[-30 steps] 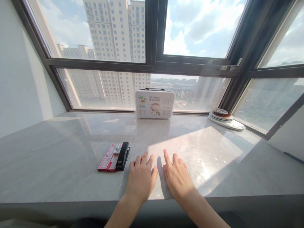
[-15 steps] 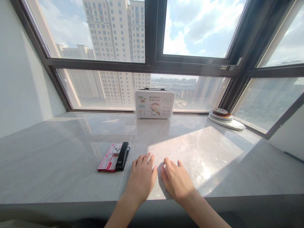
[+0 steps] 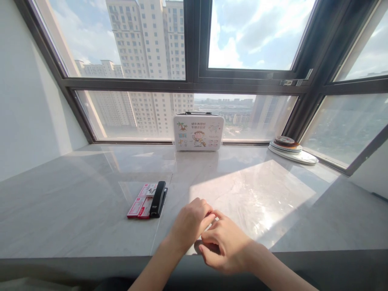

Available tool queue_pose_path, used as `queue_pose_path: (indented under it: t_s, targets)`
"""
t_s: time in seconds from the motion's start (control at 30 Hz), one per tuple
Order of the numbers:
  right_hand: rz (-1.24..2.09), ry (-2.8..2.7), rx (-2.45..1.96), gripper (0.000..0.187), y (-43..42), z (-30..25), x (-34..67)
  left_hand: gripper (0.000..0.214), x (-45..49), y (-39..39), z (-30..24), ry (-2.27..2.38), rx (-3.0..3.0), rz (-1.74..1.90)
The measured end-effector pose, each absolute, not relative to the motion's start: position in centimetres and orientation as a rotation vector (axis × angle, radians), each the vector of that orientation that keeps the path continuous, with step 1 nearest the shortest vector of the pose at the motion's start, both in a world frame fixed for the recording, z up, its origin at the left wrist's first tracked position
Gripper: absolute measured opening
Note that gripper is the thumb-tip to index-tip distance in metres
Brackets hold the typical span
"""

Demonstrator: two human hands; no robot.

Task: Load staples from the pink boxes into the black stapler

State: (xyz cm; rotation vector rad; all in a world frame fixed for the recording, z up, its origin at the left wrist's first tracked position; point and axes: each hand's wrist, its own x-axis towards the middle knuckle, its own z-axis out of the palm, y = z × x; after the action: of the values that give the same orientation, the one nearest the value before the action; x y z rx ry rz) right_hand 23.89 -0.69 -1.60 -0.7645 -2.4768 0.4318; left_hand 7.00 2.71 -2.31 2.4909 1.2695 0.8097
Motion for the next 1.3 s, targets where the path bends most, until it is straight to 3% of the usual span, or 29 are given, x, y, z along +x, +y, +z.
queue_pose_path:
  t_s: [0.43, 0.97, 1.13, 1.3]
  targets:
    - [0.482, -2.539, -0.892, 0.027, -0.6, -2.0, 24.5, 0.011, 6.3, 2.7, -1.3, 0.868, 2.222, 0.808]
    - [0.427, -2.566, -0.961, 0.023, -0.9, -1.3, 24.4, 0.004, 6.8, 2.6, -1.8, 1.115, 2.085, 0.84]
    - [0.444, -2.59, -0.877, 0.022, -0.9, -0.8, 24.4, 0.017, 6.9, 2.5, -1.8, 1.217, 2.178, 0.879]
    - [0.446, -2.572, -0.84, 0.022, -1.1, -0.6, 24.6, 0.007, 6.9, 2.7, -2.3, 1.215, 2.216, 0.908]
